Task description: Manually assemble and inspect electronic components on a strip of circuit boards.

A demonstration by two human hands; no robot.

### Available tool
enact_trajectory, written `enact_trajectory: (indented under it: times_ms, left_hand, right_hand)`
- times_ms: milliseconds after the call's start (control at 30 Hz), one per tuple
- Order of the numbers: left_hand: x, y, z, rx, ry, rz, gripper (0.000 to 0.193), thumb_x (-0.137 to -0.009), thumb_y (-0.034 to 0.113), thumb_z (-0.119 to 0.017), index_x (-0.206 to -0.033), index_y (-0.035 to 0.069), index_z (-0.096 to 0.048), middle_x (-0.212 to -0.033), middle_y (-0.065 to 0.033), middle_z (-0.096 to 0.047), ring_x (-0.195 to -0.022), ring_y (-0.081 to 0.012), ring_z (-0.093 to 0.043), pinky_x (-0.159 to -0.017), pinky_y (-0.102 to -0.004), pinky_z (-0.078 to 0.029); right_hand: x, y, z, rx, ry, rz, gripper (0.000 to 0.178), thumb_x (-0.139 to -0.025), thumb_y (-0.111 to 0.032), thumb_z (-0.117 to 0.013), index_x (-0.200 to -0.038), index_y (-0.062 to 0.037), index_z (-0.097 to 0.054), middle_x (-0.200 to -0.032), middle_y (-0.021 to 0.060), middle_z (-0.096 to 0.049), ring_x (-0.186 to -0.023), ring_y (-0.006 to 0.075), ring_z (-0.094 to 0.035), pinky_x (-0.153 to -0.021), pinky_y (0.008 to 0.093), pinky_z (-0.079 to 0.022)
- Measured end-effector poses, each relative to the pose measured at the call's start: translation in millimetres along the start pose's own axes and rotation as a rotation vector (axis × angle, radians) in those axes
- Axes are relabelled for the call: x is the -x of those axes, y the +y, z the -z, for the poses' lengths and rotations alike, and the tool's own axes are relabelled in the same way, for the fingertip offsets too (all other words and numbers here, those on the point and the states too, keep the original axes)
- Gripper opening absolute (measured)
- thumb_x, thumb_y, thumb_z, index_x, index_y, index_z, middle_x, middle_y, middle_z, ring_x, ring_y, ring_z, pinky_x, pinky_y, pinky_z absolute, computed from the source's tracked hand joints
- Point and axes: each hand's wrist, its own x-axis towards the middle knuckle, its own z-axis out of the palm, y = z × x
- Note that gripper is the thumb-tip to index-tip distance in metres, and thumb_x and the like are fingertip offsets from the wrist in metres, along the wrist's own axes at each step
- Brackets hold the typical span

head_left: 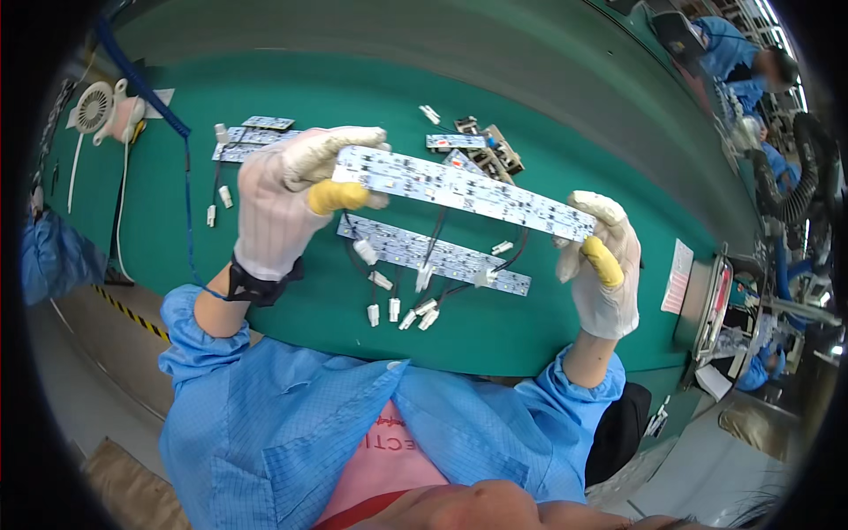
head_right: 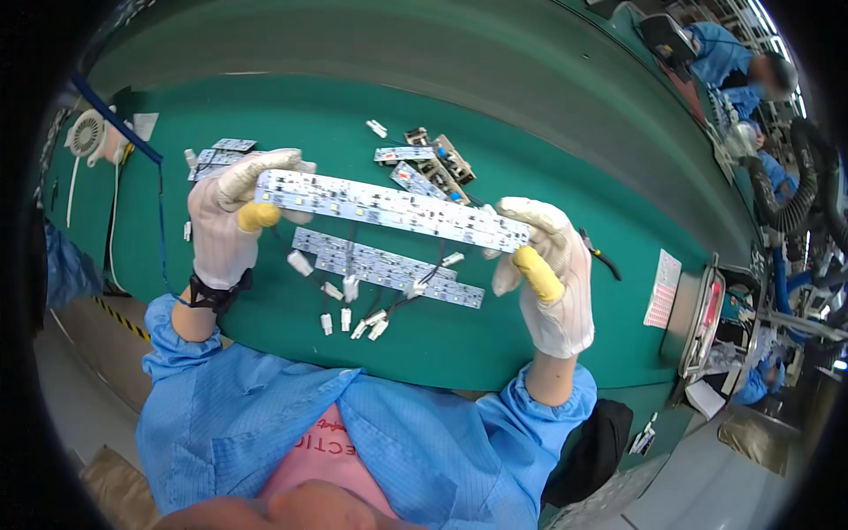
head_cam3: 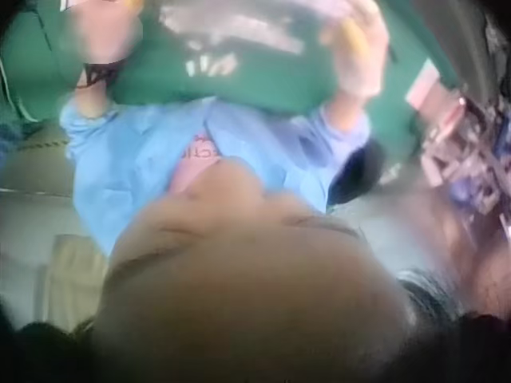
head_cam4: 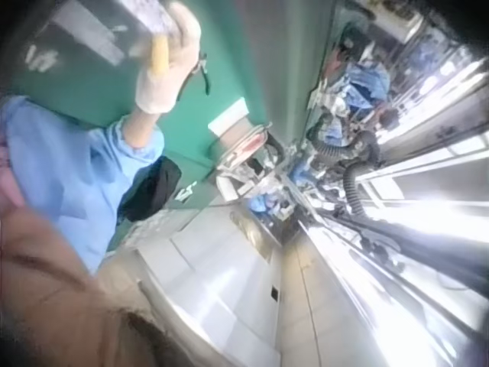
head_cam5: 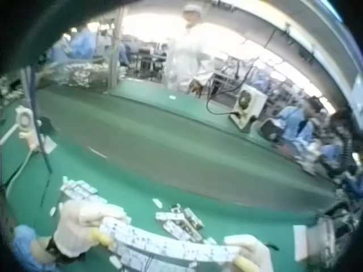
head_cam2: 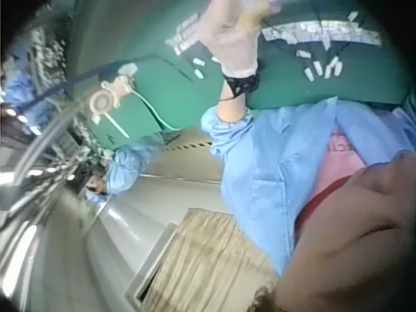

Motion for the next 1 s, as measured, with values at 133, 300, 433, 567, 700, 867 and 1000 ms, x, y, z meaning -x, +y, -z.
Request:
enact_trajectory:
  times_ms: [133,300,433,567,700,867,1000]
  left_hand:
    - [-0.6,-0.7,-5.4,0.167,0.032,0.105,0.051,-0.083,0.037,-0.065,-0.110,-0.005,-0.060,-0.096,-0.0138,-0.067,-0.072,-0.0170,-0.067,-0.069,-0.0238,-0.053]
    - [0.6,-1.6,-7.3,0.140,0.063,0.136,0.048,-0.083,0.035,-0.065,-0.109,-0.005,-0.060,-0.094,-0.0144,-0.067,-0.073,-0.0167,-0.067,-0.068,-0.0246,-0.054]
    - [2.9,-6.2,-10.8,0.288,0.055,0.135,0.057,-0.077,0.038,-0.070,-0.113,-0.004,-0.058,-0.099,-0.0166,-0.065,-0.083,-0.0210,-0.066,-0.069,-0.0272,-0.055]
    - [4.1,-11.2,-9.3,0.245,0.083,0.129,0.063,-0.074,0.041,-0.072,-0.115,-0.003,-0.057,-0.102,-0.0174,-0.064,-0.088,-0.0229,-0.065,-0.069,-0.0289,-0.056]
    - [1.7,-8.5,-9.7,0.275,0.090,0.086,0.055,-0.076,0.031,-0.071,-0.118,-0.002,-0.056,-0.096,-0.0139,-0.067,-0.078,-0.0194,-0.067,-0.074,-0.0272,-0.053]
    - [0.6,-0.4,-13.0,0.307,0.072,0.144,0.058,-0.078,0.032,-0.071,-0.120,-0.004,-0.053,-0.098,-0.0137,-0.066,-0.075,-0.0177,-0.067,-0.073,-0.0268,-0.052]
    - [2.3,-4.2,-10.5,0.300,0.040,0.184,0.056,-0.080,0.035,-0.069,-0.117,-0.004,-0.053,-0.098,-0.0136,-0.065,-0.076,-0.0164,-0.066,-0.075,-0.0258,-0.052]
  right_hand:
    - [1.5,-1.9,-0.1,-0.017,-0.063,0.101,0.052,-0.086,-0.030,-0.062,-0.119,0.0071,-0.047,-0.084,0.0150,-0.061,-0.056,0.0113,-0.055,-0.049,0.0192,-0.042]
    - [5.6,-3.0,1.1,-0.073,-0.051,0.064,0.046,-0.086,-0.025,-0.062,-0.118,0.0053,-0.048,-0.084,0.0155,-0.061,-0.056,0.0118,-0.055,-0.051,0.0202,-0.043]
    - [7.9,-1.3,-1.2,-0.067,0.004,0.119,0.043,-0.084,-0.019,-0.065,-0.117,0.0037,-0.049,-0.085,0.0158,-0.060,-0.057,0.0127,-0.055,-0.049,0.0209,-0.043]
    - [7.5,-1.9,-0.8,-0.087,0.009,0.073,0.043,-0.082,-0.016,-0.068,-0.116,0.0030,-0.050,-0.086,0.0155,-0.060,-0.059,0.0142,-0.055,-0.049,0.0220,-0.043]
    - [6.6,-4.0,-1.2,-0.040,0.030,0.082,0.044,-0.081,-0.017,-0.068,-0.115,0.0032,-0.050,-0.086,0.0155,-0.060,-0.059,0.0147,-0.056,-0.049,0.0221,-0.044]
    - [10.6,-6.7,0.1,-0.084,0.002,0.091,0.046,-0.082,-0.020,-0.068,-0.116,0.0040,-0.050,-0.085,0.0145,-0.061,-0.058,0.0144,-0.057,-0.050,0.0221,-0.045]
    - [2.6,-0.3,4.2,-0.055,-0.077,0.045,0.048,-0.083,-0.025,-0.066,-0.117,0.0044,-0.049,-0.085,0.0142,-0.061,-0.057,0.0119,-0.056,-0.053,0.0212,-0.045]
